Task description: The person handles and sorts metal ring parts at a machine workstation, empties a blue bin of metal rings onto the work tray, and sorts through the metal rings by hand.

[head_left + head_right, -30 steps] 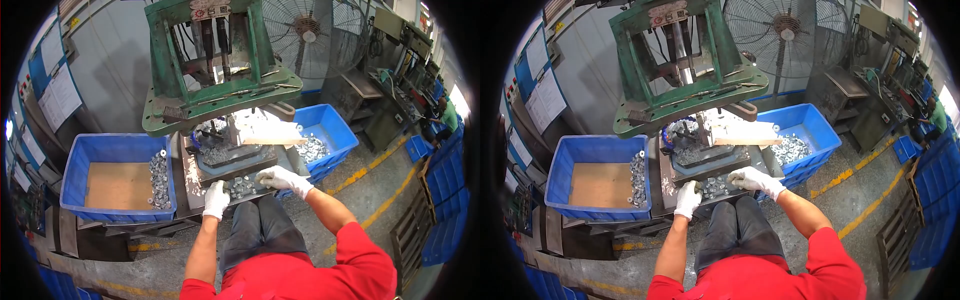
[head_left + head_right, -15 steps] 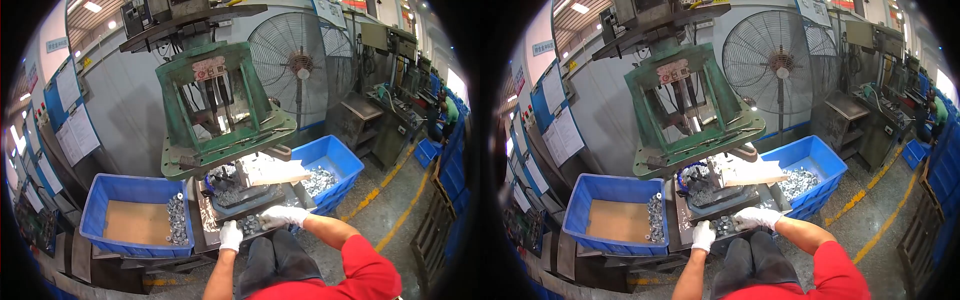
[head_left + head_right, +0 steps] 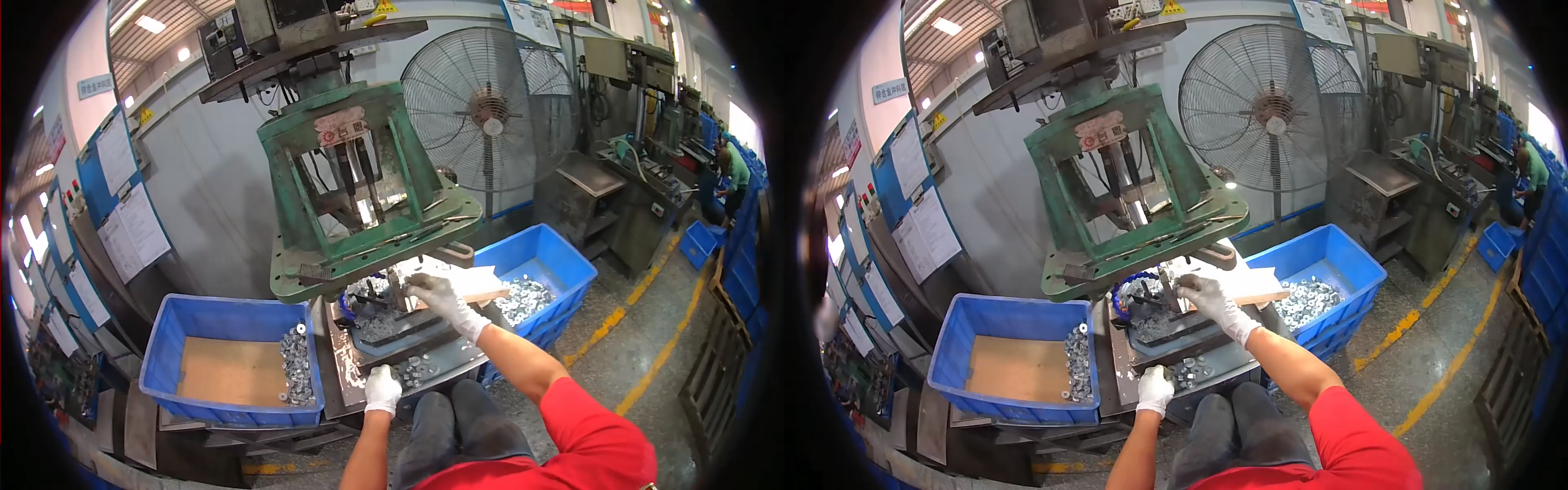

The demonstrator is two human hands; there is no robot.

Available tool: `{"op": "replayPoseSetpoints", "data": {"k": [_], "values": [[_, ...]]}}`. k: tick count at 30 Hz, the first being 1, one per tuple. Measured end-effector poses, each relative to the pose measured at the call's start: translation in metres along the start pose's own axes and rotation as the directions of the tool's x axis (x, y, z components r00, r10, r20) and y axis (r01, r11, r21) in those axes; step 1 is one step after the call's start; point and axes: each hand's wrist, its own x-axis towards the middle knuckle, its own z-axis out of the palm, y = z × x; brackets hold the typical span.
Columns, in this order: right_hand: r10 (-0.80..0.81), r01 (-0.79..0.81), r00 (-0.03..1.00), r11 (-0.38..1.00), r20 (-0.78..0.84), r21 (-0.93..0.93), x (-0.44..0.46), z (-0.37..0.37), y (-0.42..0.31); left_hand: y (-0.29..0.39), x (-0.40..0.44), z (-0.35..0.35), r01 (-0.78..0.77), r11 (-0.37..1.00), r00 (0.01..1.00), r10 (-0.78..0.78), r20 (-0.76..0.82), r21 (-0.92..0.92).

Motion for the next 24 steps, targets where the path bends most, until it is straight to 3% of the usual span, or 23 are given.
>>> {"op": "replayPoseSetpoints", "data": {"k": [1,2,5,7,8,9,11,13,14,15,17,19,21,24], "values": [[-0.038,0.039,0.999,0.996,0.013,-0.079,0.004,0.005,-0.003,0.001,-0.001,-0.002,-0.004,1.000,1.000,0.004,-0.002,0.022],[0.077,-0.076,0.997,0.997,0.004,-0.024,0.005,0.007,-0.005,0.002,-0.002,-0.003,-0.008,0.999,1.000,0.008,-0.003,0.042],[-0.066,0.065,0.996,0.998,-0.063,-0.027,0.023,0.017,0.028,0.004,-0.002,-0.004,-0.016,0.995,1.000,0.018,-0.016,0.103],[-0.259,0.262,0.965,0.932,0.044,-0.250,0.041,0.010,0.027,0.009,-0.007,-0.006,-0.030,0.991,0.997,0.039,-0.065,0.132],[0.019,-0.017,1.000,0.970,0.005,-0.243,0.046,0.012,0.017,0.012,-0.007,-0.008,-0.037,0.995,0.987,0.050,-0.154,0.088],[0.091,-0.096,0.995,0.950,-0.029,-0.296,0.058,0.018,0.019,0.017,-0.009,-0.010,-0.041,0.998,0.970,0.050,-0.236,0.043],[0.012,-0.030,0.999,0.832,-0.037,-0.554,0.054,0.016,0.028,0.021,-0.011,-0.019,-0.189,0.961,0.911,0.095,-0.402,-0.203],[-0.244,0.182,0.965,0.880,-0.090,-0.439,0.050,0.023,0.060,0.004,-0.009,-0.016,-0.186,0.930,0.931,0.064,-0.359,-0.316],[-0.003,-0.033,0.962,0.991,-0.272,-0.128,0.016,0.026,0.005,-0.008,-0.006,-0.003,-0.124,0.818,0.961,-0.042,-0.275,-0.561],[-0.148,0.109,0.971,0.974,-0.189,-0.198,0.003,0.033,0.011,-0.017,-0.001,0.007,-0.056,0.645,0.978,-0.120,-0.173,-0.762],[-0.417,0.395,0.909,0.870,-0.015,-0.295,-0.025,0.043,0.024,-0.029,0.005,0.019,-0.061,0.603,0.987,-0.082,-0.138,-0.796],[-0.373,0.421,0.898,0.882,0.231,-0.210,-0.061,0.057,0.017,-0.025,0.004,0.011,-0.018,0.603,0.993,-0.084,-0.086,-0.798],[-0.322,0.401,0.895,0.883,0.308,-0.242,-0.083,0.076,0.030,0.001,-0.005,-0.020,0.075,0.633,0.989,-0.145,-0.023,-0.771],[-0.289,0.469,0.844,0.806,0.452,-0.362,-0.097,0.090,0.035,-0.011,-0.003,-0.016,0.096,0.497,0.994,-0.090,0.058,-0.863]]}}
